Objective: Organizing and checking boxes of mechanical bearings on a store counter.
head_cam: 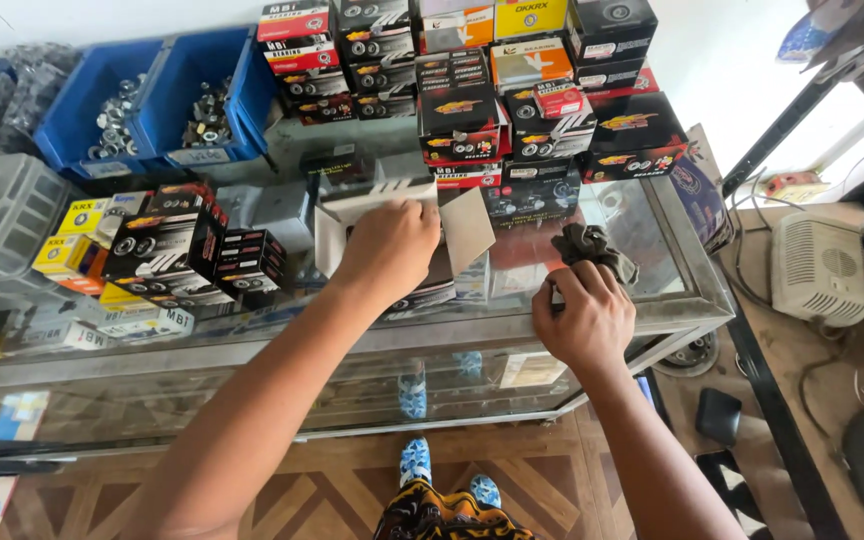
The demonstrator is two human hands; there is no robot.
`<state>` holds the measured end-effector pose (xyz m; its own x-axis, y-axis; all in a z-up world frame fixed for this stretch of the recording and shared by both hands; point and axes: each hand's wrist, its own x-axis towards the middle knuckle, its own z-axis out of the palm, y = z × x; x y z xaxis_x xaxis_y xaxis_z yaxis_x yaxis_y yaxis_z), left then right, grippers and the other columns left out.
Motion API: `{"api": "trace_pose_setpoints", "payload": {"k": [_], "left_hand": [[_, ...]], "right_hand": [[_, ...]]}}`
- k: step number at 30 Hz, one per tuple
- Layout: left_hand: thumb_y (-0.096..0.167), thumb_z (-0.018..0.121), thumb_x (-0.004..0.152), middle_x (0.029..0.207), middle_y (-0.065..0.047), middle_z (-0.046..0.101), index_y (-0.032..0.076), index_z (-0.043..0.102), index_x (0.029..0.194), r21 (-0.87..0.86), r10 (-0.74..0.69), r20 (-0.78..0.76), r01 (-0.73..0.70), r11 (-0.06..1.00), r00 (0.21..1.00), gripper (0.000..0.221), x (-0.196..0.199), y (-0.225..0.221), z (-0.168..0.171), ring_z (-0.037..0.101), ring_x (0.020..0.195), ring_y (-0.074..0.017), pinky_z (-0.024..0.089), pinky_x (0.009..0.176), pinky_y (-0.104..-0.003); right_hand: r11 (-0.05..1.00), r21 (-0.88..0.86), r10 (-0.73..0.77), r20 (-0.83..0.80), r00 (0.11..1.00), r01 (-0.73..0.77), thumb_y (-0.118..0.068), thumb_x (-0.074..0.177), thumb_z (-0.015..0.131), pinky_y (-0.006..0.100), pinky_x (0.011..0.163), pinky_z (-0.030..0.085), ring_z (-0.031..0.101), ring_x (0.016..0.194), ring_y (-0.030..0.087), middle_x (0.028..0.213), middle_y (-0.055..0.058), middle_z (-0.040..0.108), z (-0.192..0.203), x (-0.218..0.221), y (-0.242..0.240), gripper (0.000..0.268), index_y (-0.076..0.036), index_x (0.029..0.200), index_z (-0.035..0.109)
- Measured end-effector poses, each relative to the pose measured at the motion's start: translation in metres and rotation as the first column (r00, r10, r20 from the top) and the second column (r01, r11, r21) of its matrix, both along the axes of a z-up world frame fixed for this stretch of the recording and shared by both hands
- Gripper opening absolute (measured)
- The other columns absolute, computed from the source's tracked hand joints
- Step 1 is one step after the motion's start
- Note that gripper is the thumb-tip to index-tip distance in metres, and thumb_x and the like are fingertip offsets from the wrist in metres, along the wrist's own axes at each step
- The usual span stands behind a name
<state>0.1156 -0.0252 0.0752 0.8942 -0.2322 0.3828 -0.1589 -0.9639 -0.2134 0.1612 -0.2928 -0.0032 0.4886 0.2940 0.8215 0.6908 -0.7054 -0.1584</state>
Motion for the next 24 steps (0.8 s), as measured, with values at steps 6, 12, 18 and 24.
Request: {"api": "trace_pose_setpoints", "payload": {"k": [6,12,18,24], "left_hand": [[0.007,0.076,0.069,0.090,-0.010,0.063,0.006,0.070,0.095,-0.091,0.061,0.044,-0.057,0.994,0.997,0.026,-0.006,0.004,-0.010,0.071,0.082,-0.0342,0.061,0.062,-0.049],[0.022,0.077,0.081,0.087,-0.006,0.064,0.012,0.073,0.099,-0.242,0.159,-0.037,-0.163,0.956,0.987,0.021,-0.023,0.003,0.000,0.072,0.083,-0.0341,0.061,0.069,-0.048],[0.023,0.073,0.083,0.062,0.006,0.066,0.030,0.073,0.090,-0.435,0.372,0.279,-0.229,0.871,0.885,0.010,-0.121,0.035,0.056,0.074,0.075,-0.0264,0.058,0.072,-0.038],[0.001,0.053,0.095,0.106,-0.019,0.074,0.008,0.077,0.116,-0.249,0.461,-0.146,-0.484,0.839,0.875,0.033,-0.143,0.100,0.077,0.073,0.097,-0.0463,0.053,0.093,-0.060]], "right_hand": [[1.000,0.001,0.000,0.005,1.000,0.000,-0.021,0.079,0.071,0.034,0.066,0.054,0.065,0.074,0.024,0.077,0.002,0.059,0.003,-0.001,0.001,0.005,-0.017,0.082,0.070],[0.999,-0.040,0.004,-0.005,1.000,-0.004,-0.022,0.079,0.071,0.034,0.067,0.053,0.065,0.076,0.025,0.078,0.002,0.059,-0.001,0.002,-0.003,0.006,-0.017,0.082,0.070],[0.998,-0.055,0.024,0.012,1.000,-0.023,-0.021,0.079,0.074,0.035,0.070,0.054,0.067,0.079,0.027,0.078,0.003,0.061,0.000,0.003,-0.008,0.005,-0.018,0.083,0.071],[0.994,-0.077,0.077,0.043,0.996,-0.073,-0.014,0.081,0.076,0.036,0.074,0.056,0.067,0.076,0.030,0.077,0.005,0.061,-0.004,0.009,-0.009,0.005,-0.016,0.082,0.072]]}}
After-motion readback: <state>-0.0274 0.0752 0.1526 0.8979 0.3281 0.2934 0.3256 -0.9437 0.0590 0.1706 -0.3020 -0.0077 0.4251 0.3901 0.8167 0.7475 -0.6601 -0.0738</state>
